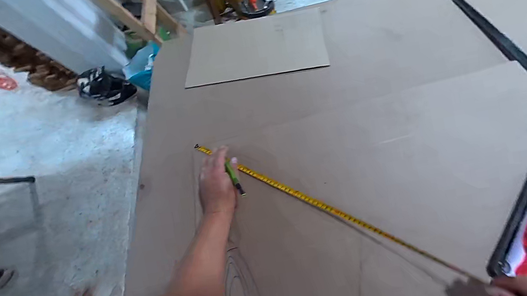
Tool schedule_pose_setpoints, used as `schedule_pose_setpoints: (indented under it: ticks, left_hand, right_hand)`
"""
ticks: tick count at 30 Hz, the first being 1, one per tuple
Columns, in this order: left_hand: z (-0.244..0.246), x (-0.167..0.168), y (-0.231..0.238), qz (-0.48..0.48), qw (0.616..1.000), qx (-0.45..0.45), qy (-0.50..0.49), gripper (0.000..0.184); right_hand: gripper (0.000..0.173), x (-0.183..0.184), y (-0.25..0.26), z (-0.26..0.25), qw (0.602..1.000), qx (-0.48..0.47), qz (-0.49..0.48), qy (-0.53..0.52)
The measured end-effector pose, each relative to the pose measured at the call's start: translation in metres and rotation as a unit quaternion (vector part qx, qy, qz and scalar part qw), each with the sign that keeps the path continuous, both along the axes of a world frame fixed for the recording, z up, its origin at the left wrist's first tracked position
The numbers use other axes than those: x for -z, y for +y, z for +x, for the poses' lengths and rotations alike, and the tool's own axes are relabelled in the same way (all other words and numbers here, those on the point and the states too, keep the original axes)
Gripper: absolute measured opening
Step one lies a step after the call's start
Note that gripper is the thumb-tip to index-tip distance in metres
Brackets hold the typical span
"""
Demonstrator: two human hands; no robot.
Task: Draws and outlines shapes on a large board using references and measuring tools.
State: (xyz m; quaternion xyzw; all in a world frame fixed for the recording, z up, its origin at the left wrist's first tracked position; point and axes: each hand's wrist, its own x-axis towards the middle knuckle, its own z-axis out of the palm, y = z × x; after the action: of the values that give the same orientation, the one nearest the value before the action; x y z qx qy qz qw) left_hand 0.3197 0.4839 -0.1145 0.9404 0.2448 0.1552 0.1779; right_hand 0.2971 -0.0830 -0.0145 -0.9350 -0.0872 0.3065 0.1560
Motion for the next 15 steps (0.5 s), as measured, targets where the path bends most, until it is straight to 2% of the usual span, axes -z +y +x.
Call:
schedule_pose_setpoints:
  ticks: [1,3,5,8,11,15]
  left_hand:
    - [0.003,0.001,0.000,0.014,1.000,-0.010,0.023,0.043]
    - [0.004,0.007,-0.002,0.052,0.998,-0.027,0.036,0.042]
    - [0.003,0.012,-0.001,0.091,0.996,-0.020,0.008,0.044]
    - [0.001,0.013,0.000,0.109,0.993,0.019,-0.033,0.043]
    - [0.005,0.012,0.001,0.089,0.996,-0.014,0.010,0.048]
    - [0.009,0.011,0.001,0.070,0.992,-0.092,0.050,0.057]
  right_hand:
    - [0.036,0.009,-0.002,0.032,0.996,-0.051,0.021,-0.069]
    - [0.035,0.019,0.005,0.105,0.984,-0.108,0.008,-0.139]
    - [0.025,0.025,0.034,0.175,0.971,-0.105,-0.014,-0.213]
    - [0.019,0.022,0.097,0.246,0.960,-0.053,-0.015,-0.276]
    - [0.018,0.033,0.153,0.290,0.953,-0.031,0.010,-0.301]
    - [0.021,0.074,0.200,0.299,0.927,-0.030,0.051,-0.370]
